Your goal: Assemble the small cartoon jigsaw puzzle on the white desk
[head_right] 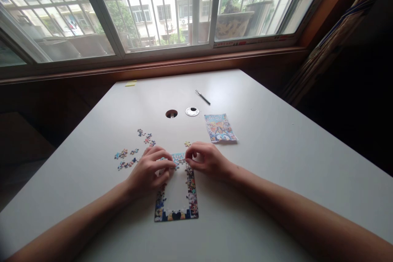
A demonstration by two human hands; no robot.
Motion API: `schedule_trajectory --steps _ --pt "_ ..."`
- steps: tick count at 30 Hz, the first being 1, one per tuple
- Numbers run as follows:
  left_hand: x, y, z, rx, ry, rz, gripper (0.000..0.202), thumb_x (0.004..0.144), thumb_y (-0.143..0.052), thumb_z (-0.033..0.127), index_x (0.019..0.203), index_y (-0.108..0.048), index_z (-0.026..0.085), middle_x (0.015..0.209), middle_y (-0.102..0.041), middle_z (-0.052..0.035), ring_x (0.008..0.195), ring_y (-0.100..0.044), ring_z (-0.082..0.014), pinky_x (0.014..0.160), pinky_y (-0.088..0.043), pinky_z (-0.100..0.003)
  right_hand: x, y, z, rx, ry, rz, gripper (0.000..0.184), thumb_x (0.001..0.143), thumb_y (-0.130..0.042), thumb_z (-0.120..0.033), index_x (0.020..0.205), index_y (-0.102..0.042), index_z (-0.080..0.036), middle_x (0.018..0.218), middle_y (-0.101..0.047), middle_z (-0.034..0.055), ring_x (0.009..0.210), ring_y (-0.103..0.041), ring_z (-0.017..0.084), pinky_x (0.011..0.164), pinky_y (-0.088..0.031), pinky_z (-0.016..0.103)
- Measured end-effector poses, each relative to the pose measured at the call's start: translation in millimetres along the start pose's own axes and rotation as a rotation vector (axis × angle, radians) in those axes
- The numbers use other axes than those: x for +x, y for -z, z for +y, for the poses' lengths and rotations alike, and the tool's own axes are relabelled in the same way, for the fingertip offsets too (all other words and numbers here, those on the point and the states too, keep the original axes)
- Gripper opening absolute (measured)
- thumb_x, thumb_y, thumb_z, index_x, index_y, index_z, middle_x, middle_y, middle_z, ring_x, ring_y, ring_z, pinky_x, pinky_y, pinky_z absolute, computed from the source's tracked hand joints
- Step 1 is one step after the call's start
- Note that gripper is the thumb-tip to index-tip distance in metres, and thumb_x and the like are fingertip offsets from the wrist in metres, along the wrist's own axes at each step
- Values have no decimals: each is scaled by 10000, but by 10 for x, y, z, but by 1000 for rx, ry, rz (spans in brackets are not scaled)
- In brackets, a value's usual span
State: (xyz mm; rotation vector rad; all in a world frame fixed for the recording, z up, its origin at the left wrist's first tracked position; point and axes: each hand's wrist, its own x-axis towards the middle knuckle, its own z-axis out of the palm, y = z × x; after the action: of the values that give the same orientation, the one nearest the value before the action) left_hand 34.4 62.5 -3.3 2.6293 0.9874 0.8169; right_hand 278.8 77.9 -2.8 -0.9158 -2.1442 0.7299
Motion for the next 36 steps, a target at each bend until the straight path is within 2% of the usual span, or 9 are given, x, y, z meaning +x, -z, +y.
schedule_trajectory --steps 13,24,36 --pt "-16 -9 -13 -3 -4 -7 167 823 -593 141 892 -707 242 962 -693 -12 955 -562 -207 892 -365 -404 -19 -48 32 34 101 -10 79 843 -625 -121 835 -688 -168 807 -668 38 625 -526 102 539 -433 221" --pt "-20 -11 -13 10 -12 -30 193 817 -601 134 932 -705 250 994 -692 -15 975 -562 -211 916 -361 -411 -37 -47 56 22 150 -41 129 879 -628 -150 922 -743 -188 889 -697 67 745 -651 145 670 -539 260" --pt "-12 -5 0 18 -13 -34 189 822 -597 133 930 -704 245 991 -688 -24 969 -561 -216 920 -361 -420 -49 -78 85 -61 221 -44 190 907 -591 -144 984 -751 -212 918 -677 73 796 -650 153 715 -550 275"
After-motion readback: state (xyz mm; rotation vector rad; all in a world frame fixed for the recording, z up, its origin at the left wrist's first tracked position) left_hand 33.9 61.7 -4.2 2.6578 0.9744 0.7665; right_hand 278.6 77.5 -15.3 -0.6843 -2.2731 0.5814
